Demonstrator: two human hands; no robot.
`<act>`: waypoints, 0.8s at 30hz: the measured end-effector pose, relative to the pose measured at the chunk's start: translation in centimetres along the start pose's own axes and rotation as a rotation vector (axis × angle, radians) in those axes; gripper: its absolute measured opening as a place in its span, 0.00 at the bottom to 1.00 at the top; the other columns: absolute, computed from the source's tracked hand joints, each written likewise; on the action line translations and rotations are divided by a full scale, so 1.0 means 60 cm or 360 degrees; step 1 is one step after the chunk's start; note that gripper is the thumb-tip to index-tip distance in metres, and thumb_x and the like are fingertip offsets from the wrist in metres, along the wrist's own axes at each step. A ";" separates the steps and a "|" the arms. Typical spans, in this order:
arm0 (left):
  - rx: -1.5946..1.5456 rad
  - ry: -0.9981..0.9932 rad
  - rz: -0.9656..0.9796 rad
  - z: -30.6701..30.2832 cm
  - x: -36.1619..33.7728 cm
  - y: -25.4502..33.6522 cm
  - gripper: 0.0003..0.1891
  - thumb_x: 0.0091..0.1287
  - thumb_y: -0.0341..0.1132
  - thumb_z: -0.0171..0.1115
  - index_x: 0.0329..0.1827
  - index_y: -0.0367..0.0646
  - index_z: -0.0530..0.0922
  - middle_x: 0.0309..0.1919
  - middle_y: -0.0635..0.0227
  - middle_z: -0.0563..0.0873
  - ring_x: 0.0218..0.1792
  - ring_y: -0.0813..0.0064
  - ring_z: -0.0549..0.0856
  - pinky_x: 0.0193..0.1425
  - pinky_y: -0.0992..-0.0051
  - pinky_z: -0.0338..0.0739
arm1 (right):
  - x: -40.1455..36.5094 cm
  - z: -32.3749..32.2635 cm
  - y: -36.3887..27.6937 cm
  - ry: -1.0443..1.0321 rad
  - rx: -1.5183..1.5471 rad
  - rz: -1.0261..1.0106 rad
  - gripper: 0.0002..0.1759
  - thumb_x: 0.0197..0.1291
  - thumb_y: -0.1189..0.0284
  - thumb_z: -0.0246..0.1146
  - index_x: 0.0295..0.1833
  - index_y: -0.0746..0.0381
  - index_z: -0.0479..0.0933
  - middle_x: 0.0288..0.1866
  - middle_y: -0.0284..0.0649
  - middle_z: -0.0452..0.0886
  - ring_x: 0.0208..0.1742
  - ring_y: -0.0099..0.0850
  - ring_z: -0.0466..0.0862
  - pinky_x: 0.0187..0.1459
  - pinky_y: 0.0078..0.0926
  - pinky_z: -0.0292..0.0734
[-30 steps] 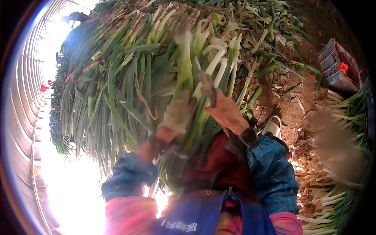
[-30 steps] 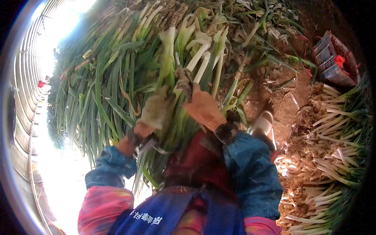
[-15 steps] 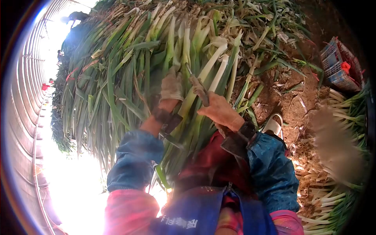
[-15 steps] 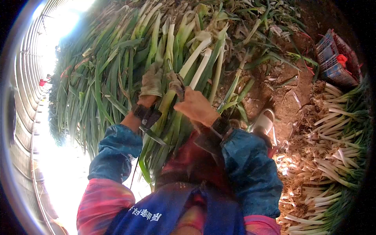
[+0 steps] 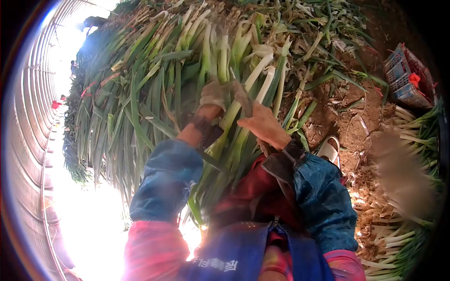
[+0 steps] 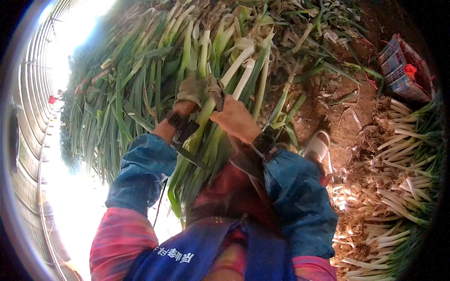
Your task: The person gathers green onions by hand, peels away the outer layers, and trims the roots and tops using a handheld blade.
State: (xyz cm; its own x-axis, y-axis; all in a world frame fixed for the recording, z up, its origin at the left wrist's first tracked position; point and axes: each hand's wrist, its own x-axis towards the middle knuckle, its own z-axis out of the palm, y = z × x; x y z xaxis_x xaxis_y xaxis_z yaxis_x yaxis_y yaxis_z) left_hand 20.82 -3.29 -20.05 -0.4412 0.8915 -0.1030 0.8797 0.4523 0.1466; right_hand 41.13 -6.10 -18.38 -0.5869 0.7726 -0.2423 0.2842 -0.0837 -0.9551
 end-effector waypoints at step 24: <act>-0.0920 -0.0568 0.0189 -0.098 -0.045 -0.019 0.40 0.49 0.26 0.64 0.71 0.40 0.63 0.55 0.63 0.79 0.53 0.76 0.75 0.57 0.80 0.68 | 0.009 -0.014 0.008 0.0139 -0.0230 -0.0092 0.25 0.54 0.64 0.63 0.45 0.75 0.66 0.34 0.65 0.79 0.41 0.60 0.80 0.44 0.49 0.74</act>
State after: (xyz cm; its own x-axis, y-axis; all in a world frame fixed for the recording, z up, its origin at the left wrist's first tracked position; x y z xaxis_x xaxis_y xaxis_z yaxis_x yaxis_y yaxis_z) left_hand 19.98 -6.05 -14.18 -0.1750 0.9176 -0.3570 0.6387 0.3817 0.6681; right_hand 41.60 -5.21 -18.81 -0.5393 0.8256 -0.1662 0.3617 0.0489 -0.9310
